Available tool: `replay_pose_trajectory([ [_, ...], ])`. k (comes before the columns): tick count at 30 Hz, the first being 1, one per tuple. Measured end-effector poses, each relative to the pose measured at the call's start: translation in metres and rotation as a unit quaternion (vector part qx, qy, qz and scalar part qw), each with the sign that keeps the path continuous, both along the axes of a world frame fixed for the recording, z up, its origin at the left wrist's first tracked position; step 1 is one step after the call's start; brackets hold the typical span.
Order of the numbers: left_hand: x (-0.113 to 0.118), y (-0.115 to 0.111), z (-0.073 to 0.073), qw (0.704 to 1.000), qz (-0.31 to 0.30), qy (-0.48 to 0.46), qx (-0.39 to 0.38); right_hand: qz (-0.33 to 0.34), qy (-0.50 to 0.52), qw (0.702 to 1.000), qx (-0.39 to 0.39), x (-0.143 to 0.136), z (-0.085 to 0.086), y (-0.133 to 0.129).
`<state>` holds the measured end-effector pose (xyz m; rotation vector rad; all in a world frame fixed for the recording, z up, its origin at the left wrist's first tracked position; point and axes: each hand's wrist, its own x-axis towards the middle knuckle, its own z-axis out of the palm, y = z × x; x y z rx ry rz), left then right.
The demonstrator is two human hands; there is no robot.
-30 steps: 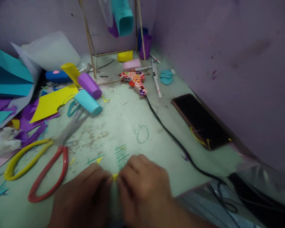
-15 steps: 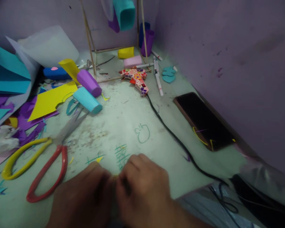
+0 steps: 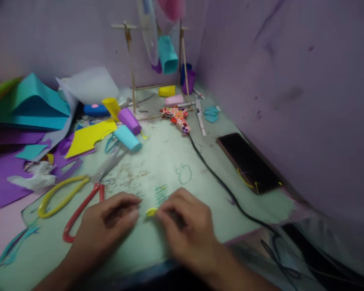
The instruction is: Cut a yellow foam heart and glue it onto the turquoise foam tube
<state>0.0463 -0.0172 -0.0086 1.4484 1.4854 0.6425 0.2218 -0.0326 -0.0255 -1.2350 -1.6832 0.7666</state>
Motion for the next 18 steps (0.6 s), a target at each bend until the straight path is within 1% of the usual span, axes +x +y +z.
replay_pose_trajectory([
  [2, -0.002, 0.003, 0.009, 0.998, -0.023, -0.051, -0.042, -0.001, -0.006, 0.997, 0.074, -0.004, 0.003, 0.005],
  [3, -0.003, 0.004, 0.013, 0.996, -0.039, -0.064, -0.047, 0.003, -0.016, 0.994, 0.108, -0.007, 0.005, 0.007],
  [5, -0.004, 0.004, 0.018, 0.996, -0.047, -0.074, -0.026, 0.017, -0.039, 0.986, 0.161, -0.014, 0.007, 0.013],
  [7, -0.006, 0.003, 0.019, 0.997, -0.032, -0.068, 0.029, 0.036, -0.062, 0.980, 0.188, -0.020, 0.009, 0.017],
  [9, -0.008, 0.001, 0.019, 0.993, -0.018, -0.058, 0.097, 0.051, -0.073, 0.977, 0.195, -0.024, 0.011, 0.020],
  [11, -0.010, 0.000, 0.017, 0.988, -0.013, -0.055, 0.146, 0.061, -0.073, 0.977, 0.191, -0.027, 0.013, 0.022],
  [15, -0.012, -0.001, 0.017, 0.982, 0.005, -0.069, 0.178, 0.080, -0.035, 0.983, 0.159, -0.032, 0.014, 0.024],
  [18, -0.011, -0.001, 0.017, 0.979, 0.010, -0.079, 0.188, 0.078, -0.003, 0.989, 0.129, -0.034, 0.012, 0.025],
])
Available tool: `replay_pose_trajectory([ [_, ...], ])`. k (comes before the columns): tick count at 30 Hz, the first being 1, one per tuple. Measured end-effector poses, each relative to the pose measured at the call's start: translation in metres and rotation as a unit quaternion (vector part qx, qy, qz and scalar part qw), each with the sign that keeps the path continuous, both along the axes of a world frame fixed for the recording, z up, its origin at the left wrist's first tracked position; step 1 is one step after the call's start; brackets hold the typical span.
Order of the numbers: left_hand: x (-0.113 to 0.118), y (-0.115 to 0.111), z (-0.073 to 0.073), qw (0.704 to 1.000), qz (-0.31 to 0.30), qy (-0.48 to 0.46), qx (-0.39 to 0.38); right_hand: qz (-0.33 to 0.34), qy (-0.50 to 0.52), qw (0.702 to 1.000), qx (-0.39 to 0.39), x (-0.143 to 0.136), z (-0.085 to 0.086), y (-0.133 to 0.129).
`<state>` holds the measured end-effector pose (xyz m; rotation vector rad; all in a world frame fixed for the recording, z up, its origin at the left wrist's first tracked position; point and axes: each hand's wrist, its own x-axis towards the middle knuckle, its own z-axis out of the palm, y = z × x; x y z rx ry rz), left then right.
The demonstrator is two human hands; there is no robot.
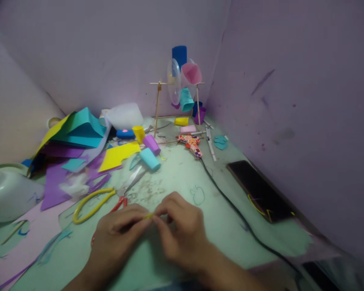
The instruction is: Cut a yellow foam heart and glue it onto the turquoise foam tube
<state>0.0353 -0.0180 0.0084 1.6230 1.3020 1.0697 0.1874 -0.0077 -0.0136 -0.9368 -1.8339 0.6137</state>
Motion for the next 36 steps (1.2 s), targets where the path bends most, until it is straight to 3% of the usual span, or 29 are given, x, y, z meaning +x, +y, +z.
replay_pose_trajectory([
  [9, -0.001, 0.001, -0.003, 0.999, 0.005, -0.040, 0.035, -0.003, 0.051, 0.999, -0.014, -0.003, -0.003, 0.001],
  [15, -0.006, 0.005, 0.000, 0.997, 0.044, -0.048, -0.038, -0.023, 0.109, 0.989, -0.093, 0.004, 0.001, 0.010],
  [19, -0.008, 0.005, 0.000, 0.997, 0.031, -0.056, -0.047, 0.021, 0.116, 0.988, -0.102, -0.001, 0.007, 0.010],
  [29, -0.003, 0.004, 0.002, 0.993, 0.059, -0.024, 0.099, 0.010, 0.089, 0.986, -0.139, -0.011, 0.009, 0.008],
  [33, -0.002, 0.005, 0.001, 0.993, 0.082, -0.039, 0.074, 0.030, 0.078, 0.982, -0.170, -0.012, 0.008, 0.005],
  [36, -0.005, 0.006, 0.001, 0.996, 0.064, -0.058, 0.029, 0.061, 0.118, 0.964, -0.230, -0.014, 0.006, 0.007],
])
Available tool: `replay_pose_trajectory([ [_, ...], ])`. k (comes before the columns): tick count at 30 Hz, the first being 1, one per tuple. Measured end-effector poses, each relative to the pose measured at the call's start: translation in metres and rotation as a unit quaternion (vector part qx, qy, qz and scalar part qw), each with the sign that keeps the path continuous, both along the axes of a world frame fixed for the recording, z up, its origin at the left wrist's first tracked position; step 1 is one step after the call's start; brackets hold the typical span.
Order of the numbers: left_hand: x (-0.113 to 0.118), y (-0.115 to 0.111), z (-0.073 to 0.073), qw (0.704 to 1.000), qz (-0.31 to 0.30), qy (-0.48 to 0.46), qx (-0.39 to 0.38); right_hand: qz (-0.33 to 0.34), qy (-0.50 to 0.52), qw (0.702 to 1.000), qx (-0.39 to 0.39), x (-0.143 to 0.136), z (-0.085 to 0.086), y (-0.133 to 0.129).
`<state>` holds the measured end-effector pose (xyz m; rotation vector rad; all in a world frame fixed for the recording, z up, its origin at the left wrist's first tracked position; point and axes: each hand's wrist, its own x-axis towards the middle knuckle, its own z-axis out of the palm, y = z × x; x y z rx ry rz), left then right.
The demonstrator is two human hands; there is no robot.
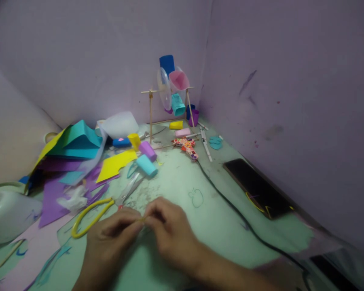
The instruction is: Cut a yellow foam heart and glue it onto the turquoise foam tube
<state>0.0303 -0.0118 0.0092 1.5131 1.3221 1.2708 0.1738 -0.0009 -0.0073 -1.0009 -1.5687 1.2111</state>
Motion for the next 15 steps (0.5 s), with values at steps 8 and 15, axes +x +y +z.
replay_pose_trajectory([
  [8, -0.002, 0.001, 0.008, 0.996, 0.047, 0.021, -0.078, 0.016, -0.013, 1.000, -0.019, 0.000, 0.005, 0.010],
  [15, -0.008, 0.006, 0.001, 0.985, 0.009, -0.093, -0.143, 0.085, 0.114, 0.965, -0.220, -0.005, -0.002, 0.028],
])
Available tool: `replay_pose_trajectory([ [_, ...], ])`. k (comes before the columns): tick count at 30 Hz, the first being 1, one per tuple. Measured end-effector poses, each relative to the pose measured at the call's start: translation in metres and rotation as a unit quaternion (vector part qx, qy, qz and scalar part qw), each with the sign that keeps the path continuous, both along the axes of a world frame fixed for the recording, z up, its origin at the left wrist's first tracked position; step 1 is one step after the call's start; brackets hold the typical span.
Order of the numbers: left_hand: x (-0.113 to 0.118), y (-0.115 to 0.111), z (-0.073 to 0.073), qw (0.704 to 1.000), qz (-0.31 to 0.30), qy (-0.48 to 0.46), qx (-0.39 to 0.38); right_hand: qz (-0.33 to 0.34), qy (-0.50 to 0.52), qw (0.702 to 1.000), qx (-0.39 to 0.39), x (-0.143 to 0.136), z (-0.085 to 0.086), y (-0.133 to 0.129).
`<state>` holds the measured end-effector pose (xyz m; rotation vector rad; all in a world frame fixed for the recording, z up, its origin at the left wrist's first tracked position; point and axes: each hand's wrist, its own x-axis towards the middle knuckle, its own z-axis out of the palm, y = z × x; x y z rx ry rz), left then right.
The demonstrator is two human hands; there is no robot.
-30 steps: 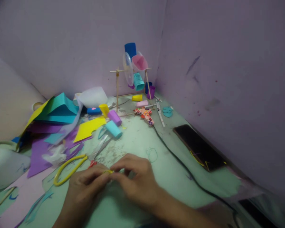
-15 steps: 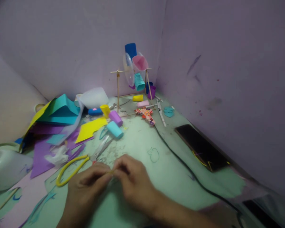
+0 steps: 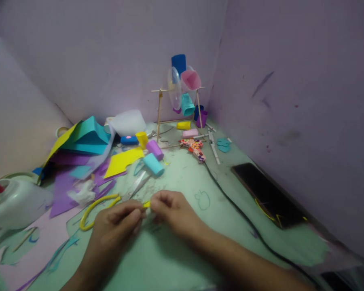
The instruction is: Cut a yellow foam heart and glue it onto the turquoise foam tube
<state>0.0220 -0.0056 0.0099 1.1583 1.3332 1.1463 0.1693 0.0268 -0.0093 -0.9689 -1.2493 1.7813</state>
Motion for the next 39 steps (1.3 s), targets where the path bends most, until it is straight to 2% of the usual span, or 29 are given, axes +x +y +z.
replay_pose_trajectory([
  [2, -0.002, 0.001, -0.003, 0.998, 0.022, -0.052, -0.025, 0.013, 0.058, 0.996, -0.064, -0.002, -0.006, 0.002],
  [4, -0.003, 0.003, -0.003, 0.997, 0.047, -0.065, -0.022, 0.027, 0.102, 0.988, -0.112, -0.003, -0.010, 0.002],
  [9, 0.001, 0.006, 0.006, 0.999, 0.003, -0.030, 0.038, 0.078, 0.142, 0.959, -0.233, -0.004, -0.012, 0.000],
  [11, 0.003, 0.006, 0.007, 0.999, 0.005, -0.025, 0.036, 0.099, 0.140, 0.951, -0.255, -0.004, -0.012, 0.001],
  [14, 0.004, 0.004, 0.004, 0.999, 0.034, -0.029, -0.013, 0.079, 0.114, 0.971, -0.194, -0.002, -0.010, 0.001],
  [17, 0.004, 0.004, 0.000, 0.997, 0.043, -0.023, -0.060, -0.013, 0.033, 0.998, -0.055, -0.001, -0.006, 0.000],
  [20, 0.005, 0.004, -0.002, 0.996, 0.036, -0.030, -0.081, -0.067, -0.051, 0.996, 0.016, 0.000, -0.003, -0.001],
  [22, 0.005, 0.005, -0.003, 0.994, 0.046, -0.055, -0.080, -0.077, -0.056, 0.995, 0.017, 0.001, -0.003, -0.002],
  [26, 0.005, 0.004, -0.006, 0.994, 0.047, -0.058, -0.082, -0.073, -0.009, 0.997, -0.034, 0.003, -0.007, 0.000],
  [30, 0.005, 0.003, -0.006, 0.997, 0.027, 0.008, -0.070, -0.070, 0.011, 0.996, -0.052, 0.005, -0.011, 0.000],
  [36, 0.006, 0.002, -0.001, 0.990, 0.008, 0.134, 0.032, -0.071, 0.006, 0.997, -0.020, 0.003, -0.012, -0.004],
  [39, 0.005, 0.000, -0.002, 0.986, 0.010, 0.155, 0.065, -0.084, 0.007, 0.996, -0.023, 0.000, -0.009, -0.005],
])
